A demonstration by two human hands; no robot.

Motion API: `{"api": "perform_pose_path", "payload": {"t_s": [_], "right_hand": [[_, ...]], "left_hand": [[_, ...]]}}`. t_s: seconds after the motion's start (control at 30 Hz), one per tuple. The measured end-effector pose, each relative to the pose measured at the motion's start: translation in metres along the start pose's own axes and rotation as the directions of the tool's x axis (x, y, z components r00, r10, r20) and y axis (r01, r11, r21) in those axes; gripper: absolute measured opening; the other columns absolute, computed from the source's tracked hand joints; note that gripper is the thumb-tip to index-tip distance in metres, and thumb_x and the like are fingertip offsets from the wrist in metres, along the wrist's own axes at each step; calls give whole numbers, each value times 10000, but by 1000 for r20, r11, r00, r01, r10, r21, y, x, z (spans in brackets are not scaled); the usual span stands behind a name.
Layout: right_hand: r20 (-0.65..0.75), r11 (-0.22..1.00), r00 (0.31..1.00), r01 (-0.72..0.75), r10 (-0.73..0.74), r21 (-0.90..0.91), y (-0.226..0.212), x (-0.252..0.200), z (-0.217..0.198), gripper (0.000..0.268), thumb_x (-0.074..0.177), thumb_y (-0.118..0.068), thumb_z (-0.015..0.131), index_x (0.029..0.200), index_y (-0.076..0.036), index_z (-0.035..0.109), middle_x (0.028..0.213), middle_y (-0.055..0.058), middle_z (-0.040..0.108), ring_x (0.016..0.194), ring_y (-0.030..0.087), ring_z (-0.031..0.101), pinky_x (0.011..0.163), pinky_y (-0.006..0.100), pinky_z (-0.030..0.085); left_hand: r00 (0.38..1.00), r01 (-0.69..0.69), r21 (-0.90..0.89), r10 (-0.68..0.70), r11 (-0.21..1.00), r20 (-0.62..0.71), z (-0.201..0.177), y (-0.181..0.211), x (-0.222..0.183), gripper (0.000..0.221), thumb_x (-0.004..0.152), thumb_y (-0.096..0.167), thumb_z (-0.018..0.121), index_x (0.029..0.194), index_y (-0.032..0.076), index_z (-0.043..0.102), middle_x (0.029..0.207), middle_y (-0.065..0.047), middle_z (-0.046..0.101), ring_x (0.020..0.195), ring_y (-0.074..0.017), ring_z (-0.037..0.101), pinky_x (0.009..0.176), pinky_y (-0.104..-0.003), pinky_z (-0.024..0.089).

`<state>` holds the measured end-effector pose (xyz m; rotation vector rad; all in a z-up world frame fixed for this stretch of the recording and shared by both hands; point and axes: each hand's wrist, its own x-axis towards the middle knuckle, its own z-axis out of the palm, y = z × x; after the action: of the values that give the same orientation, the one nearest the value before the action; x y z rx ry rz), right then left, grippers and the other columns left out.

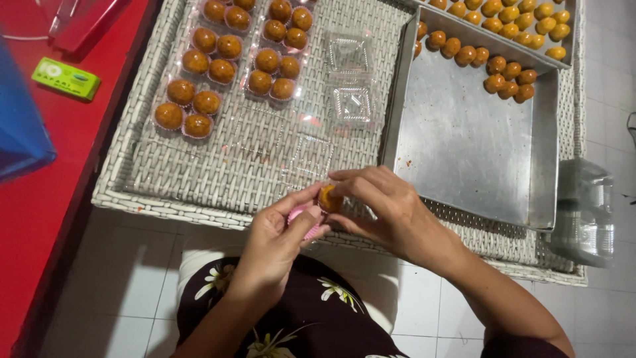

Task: Packaging small round pastries into paper liners and plastic containers

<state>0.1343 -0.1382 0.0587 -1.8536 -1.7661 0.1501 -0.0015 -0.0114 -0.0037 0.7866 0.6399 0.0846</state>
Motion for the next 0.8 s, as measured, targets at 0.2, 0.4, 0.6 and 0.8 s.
{"api": "perform_pose_path", "payload": {"t_s": [0.2,0.4,0.6,0.8], "right_hand": [[74,992,993,-95,89,84,-2,-1,2,280,917,-157,755,1079,-29,565,1140,198,679,1195,301,680,985,404,587],[104,963,981,-180,162,203,-7,9,1,217,942,-148,690,1097,-14,622,1121,145,724,1280,328,650,1025,395,580],[77,954,973,-230,219,192,-6,12,5,344,947,-180,700,1219,-6,583,1276,185,669,961,210,730,883,312,602],[58,941,964,-266,260,210,-5,15,10,400,917,-220,729,1222,5,598,1226,177,708,975,213,739,859,303,621]], "left_hand": [[1000,21,13,-21,1000,-23,-1,-1,-3,487,884,110,655,1366,42,664,1323,-149,747,1152,-244,732,1003,-433,633],[999,-39,0,39,999,1,-10,-2,-1,470,894,91,647,1362,53,653,1401,-148,709,1172,-259,733,982,-442,645],[996,-88,0,88,996,-11,-11,-3,0,466,903,127,643,1364,64,650,1385,-140,717,1196,-251,723,996,-451,633],[993,-94,-31,92,995,-74,-8,1,0,398,908,101,661,1303,60,692,1245,-122,767,1094,-196,730,937,-387,639]]}}
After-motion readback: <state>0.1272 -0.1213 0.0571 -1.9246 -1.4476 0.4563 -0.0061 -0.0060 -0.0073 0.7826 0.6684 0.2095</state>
